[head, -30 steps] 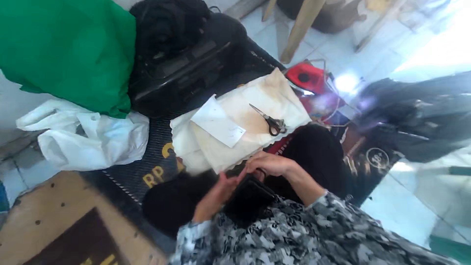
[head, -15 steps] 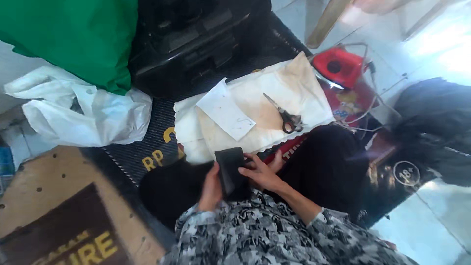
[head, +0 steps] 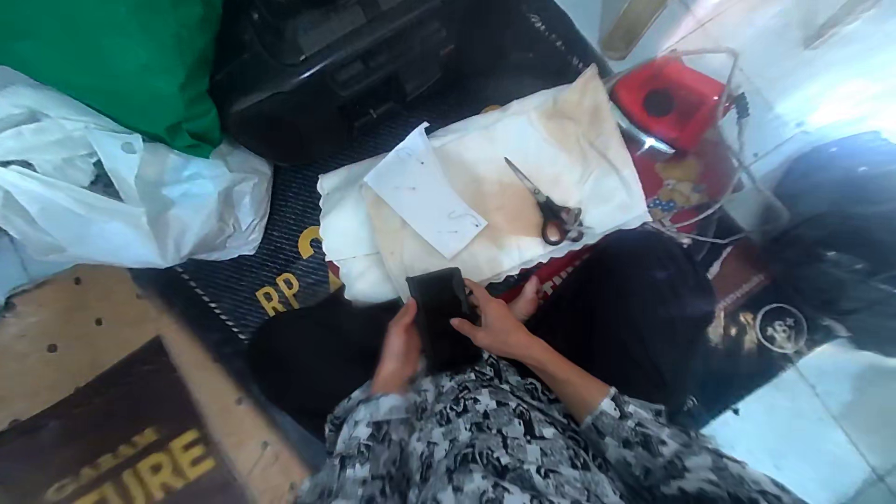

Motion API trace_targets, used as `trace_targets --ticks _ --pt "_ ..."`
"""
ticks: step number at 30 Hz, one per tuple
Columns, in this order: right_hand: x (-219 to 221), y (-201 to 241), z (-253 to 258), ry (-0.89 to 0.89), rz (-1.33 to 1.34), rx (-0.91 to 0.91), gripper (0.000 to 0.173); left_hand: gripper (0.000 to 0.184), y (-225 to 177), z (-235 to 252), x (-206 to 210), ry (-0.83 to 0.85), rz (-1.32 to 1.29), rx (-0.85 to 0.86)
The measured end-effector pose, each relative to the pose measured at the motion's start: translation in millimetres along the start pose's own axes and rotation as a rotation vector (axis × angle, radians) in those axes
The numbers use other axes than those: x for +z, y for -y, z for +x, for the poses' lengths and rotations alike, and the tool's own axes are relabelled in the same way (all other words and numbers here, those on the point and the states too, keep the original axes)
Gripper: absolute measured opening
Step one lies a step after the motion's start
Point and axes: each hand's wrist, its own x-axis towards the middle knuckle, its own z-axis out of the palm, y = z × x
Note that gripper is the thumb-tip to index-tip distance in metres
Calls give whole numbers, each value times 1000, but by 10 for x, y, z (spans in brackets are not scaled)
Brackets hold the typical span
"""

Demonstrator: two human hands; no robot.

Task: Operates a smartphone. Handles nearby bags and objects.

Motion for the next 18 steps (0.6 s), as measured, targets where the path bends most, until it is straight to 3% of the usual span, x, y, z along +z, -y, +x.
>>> trace_targets --ticks 11,15,18 --pt "-177 119 3 106 222 133 56 39 0 -1 8 -34 -23 -15" --pt "-198 106 2 139 198 113 65 39 -17 -22 17 -26 -34 -22" --pt "-201 27 10 201 205 54 84 40 -10 -17 3 -13 -29 -21"
